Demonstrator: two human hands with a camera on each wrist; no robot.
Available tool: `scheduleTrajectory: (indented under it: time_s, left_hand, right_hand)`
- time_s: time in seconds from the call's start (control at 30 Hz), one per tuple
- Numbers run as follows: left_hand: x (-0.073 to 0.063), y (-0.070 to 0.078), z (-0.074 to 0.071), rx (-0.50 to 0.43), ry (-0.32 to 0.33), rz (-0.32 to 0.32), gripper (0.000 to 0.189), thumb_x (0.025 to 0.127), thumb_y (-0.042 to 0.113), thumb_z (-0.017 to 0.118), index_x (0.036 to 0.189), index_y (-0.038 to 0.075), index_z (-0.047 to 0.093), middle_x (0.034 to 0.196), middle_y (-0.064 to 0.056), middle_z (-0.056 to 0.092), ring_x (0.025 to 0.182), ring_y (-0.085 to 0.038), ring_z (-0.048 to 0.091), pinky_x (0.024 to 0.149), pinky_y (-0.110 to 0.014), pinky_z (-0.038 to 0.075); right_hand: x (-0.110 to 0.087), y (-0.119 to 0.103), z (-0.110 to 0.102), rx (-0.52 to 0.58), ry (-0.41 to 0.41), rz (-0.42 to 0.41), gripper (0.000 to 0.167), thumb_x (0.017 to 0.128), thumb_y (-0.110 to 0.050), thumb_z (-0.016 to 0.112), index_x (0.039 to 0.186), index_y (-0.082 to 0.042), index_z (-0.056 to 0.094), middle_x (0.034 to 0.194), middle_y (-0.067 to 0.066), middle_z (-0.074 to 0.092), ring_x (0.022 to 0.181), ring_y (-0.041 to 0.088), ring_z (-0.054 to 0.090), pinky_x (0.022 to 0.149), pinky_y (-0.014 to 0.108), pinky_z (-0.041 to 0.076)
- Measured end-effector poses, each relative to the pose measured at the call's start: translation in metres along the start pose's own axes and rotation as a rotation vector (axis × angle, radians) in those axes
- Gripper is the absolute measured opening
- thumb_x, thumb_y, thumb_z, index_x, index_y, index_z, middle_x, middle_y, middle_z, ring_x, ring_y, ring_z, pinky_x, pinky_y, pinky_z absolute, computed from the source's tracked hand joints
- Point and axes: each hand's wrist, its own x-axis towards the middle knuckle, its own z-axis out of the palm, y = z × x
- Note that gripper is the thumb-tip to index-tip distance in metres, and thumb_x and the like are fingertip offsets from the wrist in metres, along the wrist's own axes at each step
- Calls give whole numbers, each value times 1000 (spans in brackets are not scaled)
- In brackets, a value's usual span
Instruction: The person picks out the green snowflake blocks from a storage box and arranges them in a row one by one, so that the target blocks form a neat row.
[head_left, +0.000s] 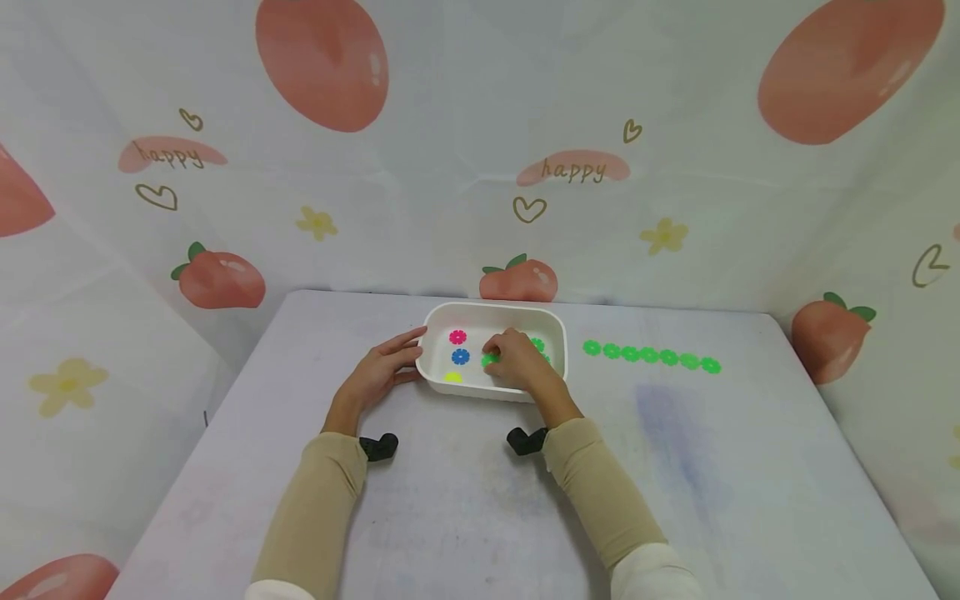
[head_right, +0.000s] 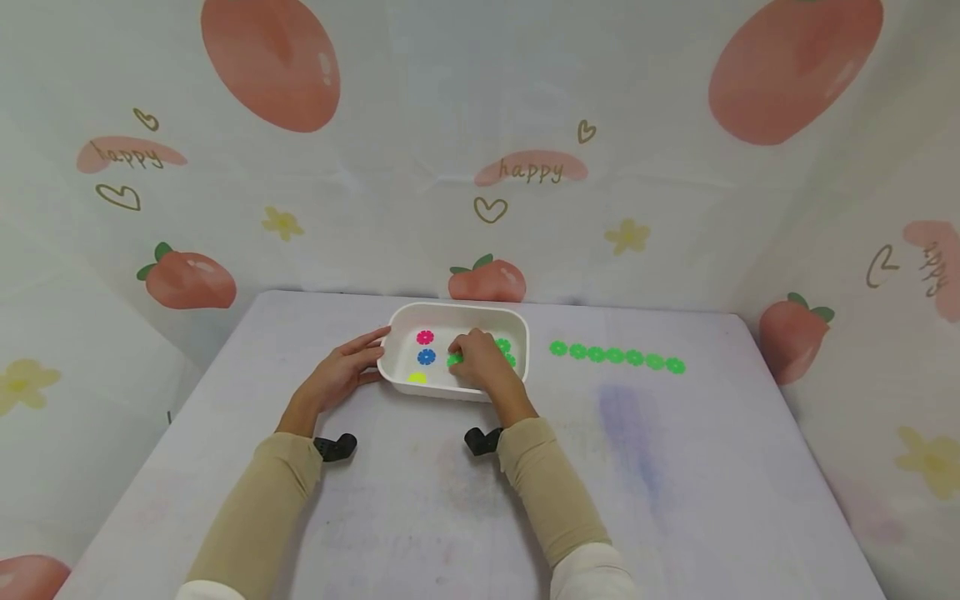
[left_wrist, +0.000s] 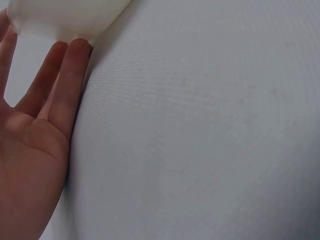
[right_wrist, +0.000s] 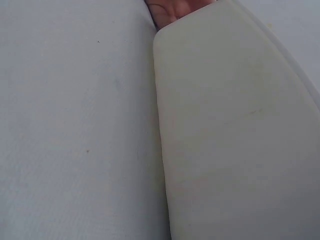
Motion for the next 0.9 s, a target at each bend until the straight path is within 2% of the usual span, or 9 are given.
scheduleTrajectory:
  time_s: [0.23, 0.43, 0.6, 0.77, 0.9]
  left_hand:
    - [0, 3, 0, 8, -4, -3, 53, 104, 26, 60, 155, 26, 46, 156, -13, 47, 121, -15, 61, 110, -40, 53]
    - [-1, 6, -1, 10, 0, -3, 52, 104, 26, 60, 154, 27, 47, 155, -12, 48, 122, -17, 61, 106, -35, 55]
    - [-1, 5, -2, 3, 13, -9, 51, 103, 26, 61, 153, 28, 48, 154, -11, 49, 122, -18, 61, 101, -30, 57]
    - [0, 2, -3, 3, 7, -17, 52, 103, 28, 61, 154, 29, 47, 155, -12, 49, 122, -17, 61, 102, -30, 57]
    - [0, -1, -2, 2, -7, -20, 53, 103, 28, 61, 155, 28, 46, 155, -12, 48, 122, -16, 62, 106, -34, 55]
  right_hand:
    - [0, 0, -2, 4, 1, -3, 28, 90, -21, 79, 116, -13, 73, 102, 4, 61, 99, 20, 53, 94, 34, 51]
    - [0, -1, -3, 75, 28, -14, 14, 94, -19, 75, 106, -12, 74, 95, 4, 59, 94, 20, 53, 85, 31, 47]
    - [-2, -2, -4, 132, 59, -24, 12, 97, -22, 71, 105, -13, 72, 97, 3, 62, 95, 20, 55, 87, 31, 50]
    - [-5, -3, -6, 245, 100, -63, 16, 97, -25, 71, 109, -14, 71, 102, 2, 68, 96, 19, 57, 89, 31, 54]
    - [-9, -2, -9, 360, 165, -115, 18, 98, -23, 70, 111, -13, 71, 103, 4, 72, 94, 19, 60, 88, 31, 56]
